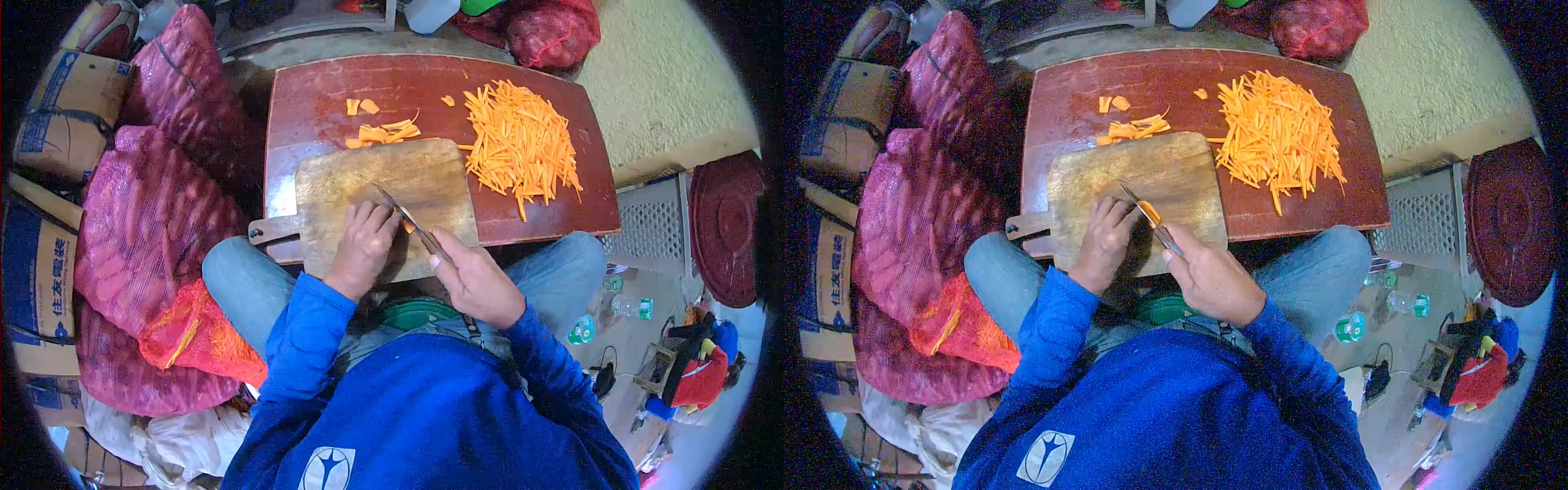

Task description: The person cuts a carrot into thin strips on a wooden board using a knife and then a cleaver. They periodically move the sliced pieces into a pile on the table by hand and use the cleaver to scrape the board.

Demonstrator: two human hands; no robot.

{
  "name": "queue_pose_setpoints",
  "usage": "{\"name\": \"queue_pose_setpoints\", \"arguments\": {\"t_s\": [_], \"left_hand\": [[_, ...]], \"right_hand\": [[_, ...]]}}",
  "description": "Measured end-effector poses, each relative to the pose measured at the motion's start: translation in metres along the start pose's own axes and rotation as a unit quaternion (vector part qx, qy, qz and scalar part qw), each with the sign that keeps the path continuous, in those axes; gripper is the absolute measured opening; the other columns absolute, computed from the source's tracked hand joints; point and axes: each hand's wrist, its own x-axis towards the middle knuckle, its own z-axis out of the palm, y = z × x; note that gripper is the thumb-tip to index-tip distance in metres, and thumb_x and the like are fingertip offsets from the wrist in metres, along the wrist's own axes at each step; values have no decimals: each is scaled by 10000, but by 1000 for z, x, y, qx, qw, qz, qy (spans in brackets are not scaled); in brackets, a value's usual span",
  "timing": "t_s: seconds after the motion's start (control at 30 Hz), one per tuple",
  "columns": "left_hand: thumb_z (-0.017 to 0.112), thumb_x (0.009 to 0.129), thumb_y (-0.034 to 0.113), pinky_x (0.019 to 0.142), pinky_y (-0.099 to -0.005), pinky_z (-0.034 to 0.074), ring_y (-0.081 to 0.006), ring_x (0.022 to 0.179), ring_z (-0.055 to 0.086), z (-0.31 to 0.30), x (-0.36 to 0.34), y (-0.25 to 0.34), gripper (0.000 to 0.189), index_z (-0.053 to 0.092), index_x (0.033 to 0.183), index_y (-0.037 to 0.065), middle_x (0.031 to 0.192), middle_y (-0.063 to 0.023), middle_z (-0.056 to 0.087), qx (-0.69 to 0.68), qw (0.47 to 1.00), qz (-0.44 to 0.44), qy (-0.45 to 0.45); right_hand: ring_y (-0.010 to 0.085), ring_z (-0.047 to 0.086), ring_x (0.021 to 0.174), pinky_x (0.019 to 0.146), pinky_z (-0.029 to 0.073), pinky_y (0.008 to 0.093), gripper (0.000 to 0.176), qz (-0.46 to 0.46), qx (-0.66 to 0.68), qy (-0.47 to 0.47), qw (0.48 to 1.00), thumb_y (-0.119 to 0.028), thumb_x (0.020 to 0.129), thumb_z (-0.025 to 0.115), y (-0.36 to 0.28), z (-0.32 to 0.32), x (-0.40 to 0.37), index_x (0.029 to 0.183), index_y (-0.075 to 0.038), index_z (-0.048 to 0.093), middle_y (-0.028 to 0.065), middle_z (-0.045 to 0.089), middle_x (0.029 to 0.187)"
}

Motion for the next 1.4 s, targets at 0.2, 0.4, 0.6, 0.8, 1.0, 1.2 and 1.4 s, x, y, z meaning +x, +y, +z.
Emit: {"name": "queue_pose_setpoints", "arguments": {"t_s": [0.2, 0.4, 0.6, 0.8, 1.0, 1.2, 1.4], "left_hand": [[683, 817, 61, 916, -455, 469, -322, 1036, 609, -11, 3, -11, 325, 721, 1131, -16, 1092, -148, 676, 14, 1000, -1, -21], [683, 809, 46, 956, -475, 477, -360, 1066, 605, 2, -3, -6, 310, 726, 1106, -31, 1116, -167, 677, -6, 1000, -13, 5], [665, 800, 42, 976, -473, 479, -363, 1068, 598, 1, -1, -3, 327, 731, 1110, -37, 1088, -169, 662, -6, 1000, -14, 7], [685, 791, 42, 976, -467, 486, -353, 1050, 603, 5, -3, -4, 306, 734, 1089, -13, 1073, -154, 665, -2, 1000, 0, 23], [722, 790, 47, 929, -463, 492, -346, 1016, 603, 4, -3, -4, 272, 728, 1058, -2, 1050, -143, 670, -26, 999, -14, 45], [750, 770, 50, 884, -465, 490, -343, 985, 596, 5, -1, -7, 270, 722, 1034, 1, 1031, -146, 666, -33, 998, -10, 56], [748, 764, 36, 867, -469, 488, -349, 959, 605, 8, 1, -5, 242, 719, 1001, 0, 1010, -143, 669, -54, 995, -4, 88]], "right_hand": [[507, 668, 1106, 922, 534, 520, 429, -5, -5, 1, 1000, -139, 1079, 500, 1, 13, 31, 1480, 10, 469, 346, 662, 1144], [397, 683, 910, 849, 537, 436, 389, -49, 44, 42, 997, -128, 1081, 516, 7, 11, 13, 1447, 2, 521, 282, 665, 1016], [495, 684, 970, 867, 539, 518, 412, -24, 35, 26, 999, -147, 1072, 508, 7, 11, 16, 1454, 7, 493, 339, 668, 1033], [533, 661, 1024, 875, 540, 539, 363, -51, -50, 55, 996, -164, 1060, 531, 15, 23, 34, 1384, 0, 547, 363, 670, 1077], [492, 686, 1003, 868, 544, 483, 339, -74, 37, 80, 993, -146, 1061, 539, 7, 9, 24, 1367, -6, 578, 318, 678, 1029], [496, 682, 1026, 880, 538, 509, 346, -32, 18, 50, 998, -145, 1068, 530, 16, 22, 27, 1382, -5, 562, 321, 676, 1020], [286, 670, 906, 864, 540, 411, 368, -73, 14, 58, 996, -136, 1077, 537, 13, 16, 39, 1408, 20, 573, 213, 690, 996]]}}
